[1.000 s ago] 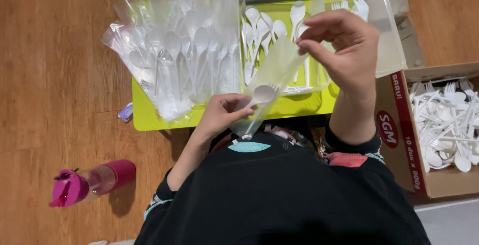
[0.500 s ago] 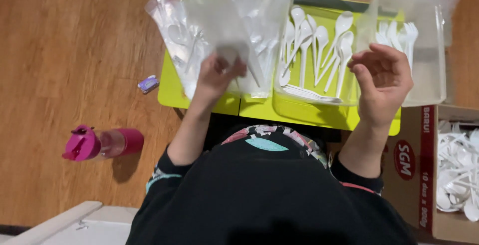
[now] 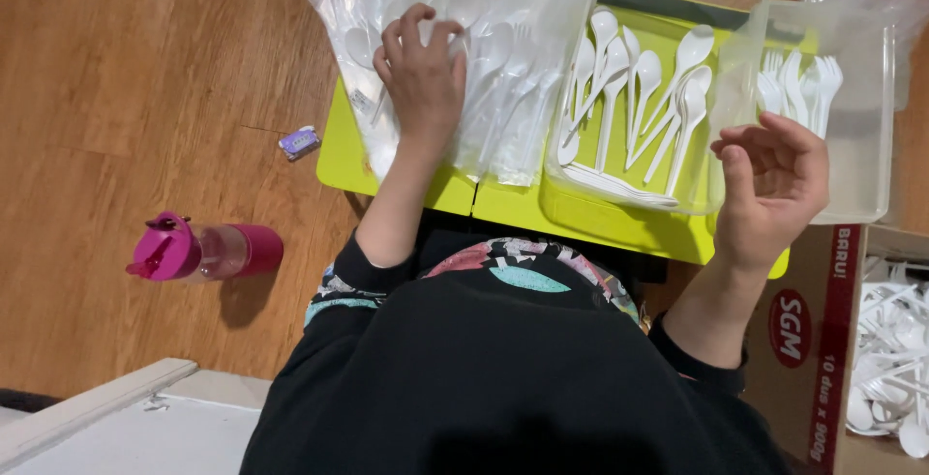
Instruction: Individually bagging plastic spoons and forks into plastic sleeves.
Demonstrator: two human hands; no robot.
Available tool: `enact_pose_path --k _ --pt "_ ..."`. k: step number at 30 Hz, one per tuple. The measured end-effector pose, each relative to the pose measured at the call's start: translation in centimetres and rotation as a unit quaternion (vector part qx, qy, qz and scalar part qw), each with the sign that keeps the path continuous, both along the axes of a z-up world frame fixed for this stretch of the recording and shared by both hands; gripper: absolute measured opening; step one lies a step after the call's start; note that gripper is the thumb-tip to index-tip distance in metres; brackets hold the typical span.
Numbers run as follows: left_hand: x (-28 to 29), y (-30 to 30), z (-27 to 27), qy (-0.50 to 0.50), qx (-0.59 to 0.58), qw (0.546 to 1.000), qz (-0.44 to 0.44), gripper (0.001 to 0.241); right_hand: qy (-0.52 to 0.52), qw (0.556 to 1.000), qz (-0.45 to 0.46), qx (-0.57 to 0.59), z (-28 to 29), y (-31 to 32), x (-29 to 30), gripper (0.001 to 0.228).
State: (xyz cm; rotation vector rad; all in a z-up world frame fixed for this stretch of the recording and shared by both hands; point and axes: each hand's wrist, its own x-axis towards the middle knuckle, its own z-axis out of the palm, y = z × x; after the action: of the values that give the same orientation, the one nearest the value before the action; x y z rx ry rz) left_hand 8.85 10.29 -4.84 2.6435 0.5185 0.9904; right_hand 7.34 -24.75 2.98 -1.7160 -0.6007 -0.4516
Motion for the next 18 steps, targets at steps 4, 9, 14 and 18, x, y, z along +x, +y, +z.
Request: enact_pose_path --k 4,9,14,18 --pt "-0.7 -0.3 1.2 0.063 -0.047 0.996 -0.031 0.015 0.006 1.000 -0.009 0.001 -0.5 0.0 0.0 0.022" --pt "-1.6 -0.7 1.5 0.144 -0.063 0.987 -0.026 0.044 0.005 1.000 0.002 -0.019 -1.1 -0.1 0.1 0.016" --pt "-2.5 -0.7 -0.3 0.118 -0.039 0.992 -0.002 0.061 -0.015 0.999 0.022 -0.040 -1.2 -0.3 0.1 0.015" --pt "-3.4 -0.2 -2.1 0.142 0.058 0.987 0.040 0.122 -0.024 0.999 0.022 -0.042 -1.5 -0.4 0.1 0.014"
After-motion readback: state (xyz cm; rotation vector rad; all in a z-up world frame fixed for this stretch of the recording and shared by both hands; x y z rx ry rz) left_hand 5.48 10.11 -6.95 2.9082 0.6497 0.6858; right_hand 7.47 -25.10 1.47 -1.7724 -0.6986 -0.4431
